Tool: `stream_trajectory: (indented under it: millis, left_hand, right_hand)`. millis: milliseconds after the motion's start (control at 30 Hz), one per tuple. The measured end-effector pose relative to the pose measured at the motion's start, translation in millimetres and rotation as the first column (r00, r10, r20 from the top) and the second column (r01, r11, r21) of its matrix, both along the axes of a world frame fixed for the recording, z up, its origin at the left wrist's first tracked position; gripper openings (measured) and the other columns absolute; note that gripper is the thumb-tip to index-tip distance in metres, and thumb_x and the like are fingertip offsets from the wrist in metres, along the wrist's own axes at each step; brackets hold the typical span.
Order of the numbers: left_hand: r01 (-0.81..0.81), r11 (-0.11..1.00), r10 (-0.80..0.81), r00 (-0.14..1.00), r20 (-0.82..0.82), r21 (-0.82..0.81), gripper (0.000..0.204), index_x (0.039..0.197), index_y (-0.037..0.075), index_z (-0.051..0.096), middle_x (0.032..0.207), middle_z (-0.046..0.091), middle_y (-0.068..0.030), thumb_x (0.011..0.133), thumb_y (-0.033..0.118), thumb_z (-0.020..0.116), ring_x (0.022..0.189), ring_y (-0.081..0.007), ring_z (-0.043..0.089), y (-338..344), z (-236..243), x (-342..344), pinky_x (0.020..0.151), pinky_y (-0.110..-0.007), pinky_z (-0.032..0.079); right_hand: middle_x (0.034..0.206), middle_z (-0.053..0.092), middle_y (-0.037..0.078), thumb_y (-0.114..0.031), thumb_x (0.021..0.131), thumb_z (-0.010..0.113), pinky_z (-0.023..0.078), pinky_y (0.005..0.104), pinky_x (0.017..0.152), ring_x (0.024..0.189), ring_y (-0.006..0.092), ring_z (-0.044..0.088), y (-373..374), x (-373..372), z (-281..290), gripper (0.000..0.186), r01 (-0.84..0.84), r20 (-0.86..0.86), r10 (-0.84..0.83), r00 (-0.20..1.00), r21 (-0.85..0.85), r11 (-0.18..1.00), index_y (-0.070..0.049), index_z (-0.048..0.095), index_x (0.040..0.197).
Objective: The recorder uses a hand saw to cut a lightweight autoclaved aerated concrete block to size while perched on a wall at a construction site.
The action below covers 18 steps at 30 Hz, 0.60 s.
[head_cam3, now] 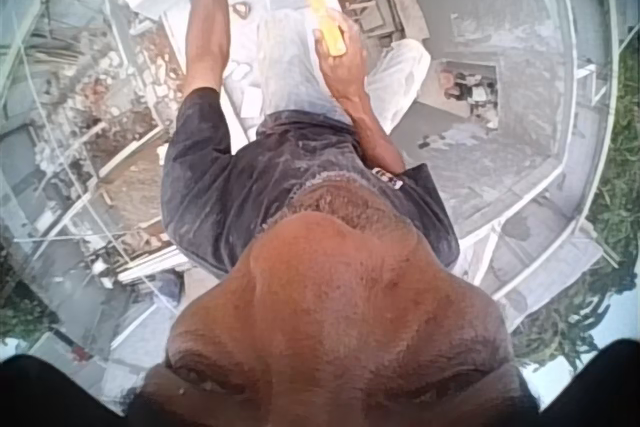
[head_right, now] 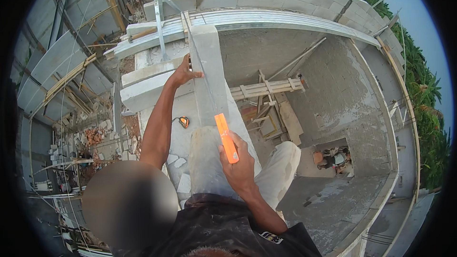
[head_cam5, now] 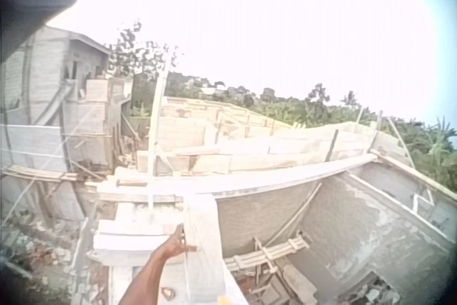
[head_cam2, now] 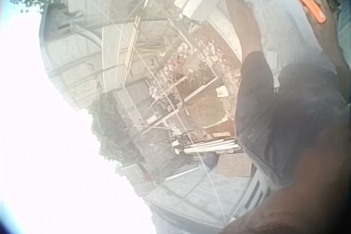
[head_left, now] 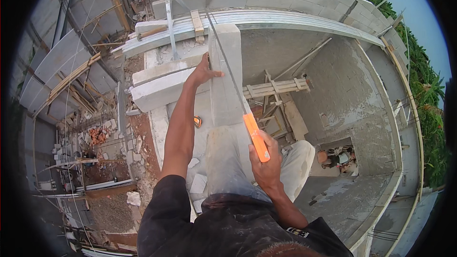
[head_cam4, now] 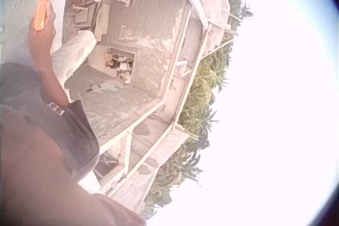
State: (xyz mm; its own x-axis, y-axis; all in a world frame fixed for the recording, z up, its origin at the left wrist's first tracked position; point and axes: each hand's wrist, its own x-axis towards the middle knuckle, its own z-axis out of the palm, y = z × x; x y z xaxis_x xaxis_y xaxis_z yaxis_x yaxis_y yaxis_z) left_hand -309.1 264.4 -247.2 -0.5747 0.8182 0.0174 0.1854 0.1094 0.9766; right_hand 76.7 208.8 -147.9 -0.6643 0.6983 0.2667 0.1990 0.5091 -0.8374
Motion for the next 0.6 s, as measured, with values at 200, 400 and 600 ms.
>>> stream_trajectory:
  millis: [200, 400, 600]
  left_hand:
    - [0.018, 1.000, -0.017, 0.999, -0.048, 0.017, 0.119, 0.154, -0.004, 0.018, 0.145, 0.049, -0.0216, 0.063, 0.011, 0.093, 0.134, -0.0303, 0.049, 2, -1, -1, 0.116, -0.037, 0.036]
    - [0.001, 0.999, 0.001, 0.999, -0.050, 0.042, 0.119, 0.154, -0.004, 0.017, 0.146, 0.048, -0.0218, 0.063, 0.011, 0.093, 0.136, -0.0297, 0.047, -5, 7, 6, 0.116, -0.037, 0.035]
    - [-0.013, 0.998, 0.006, 0.992, -0.126, -0.056, 0.116, 0.154, -0.003, 0.017, 0.147, 0.047, -0.0223, 0.067, 0.012, 0.091, 0.137, -0.0295, 0.045, -11, 19, 23, 0.117, -0.037, 0.033]
  right_hand:
    - [0.121, 0.065, 0.021, -0.012, 0.096, 0.067, 0.055, 0.0387, 0.086, 0.102, 0.0321, 0.070, -8, 27, -10, 0.042, 0.005, -0.072, 0.004, 0.997, 0.129, 0.992, -0.001, 0.050, 0.133]
    - [0.121, 0.065, 0.021, -0.010, 0.095, 0.067, 0.055, 0.0381, 0.086, 0.104, 0.0325, 0.069, 16, -36, 9, 0.043, -0.028, -0.089, 0.029, 0.996, 0.013, 1.000, -0.003, 0.049, 0.134]
    - [0.126, 0.063, 0.022, -0.009, 0.094, 0.067, 0.056, 0.0396, 0.086, 0.105, 0.0326, 0.070, -9, 29, -9, 0.046, -0.047, -0.043, 0.053, 0.998, 0.121, 0.991, -0.004, 0.044, 0.134]
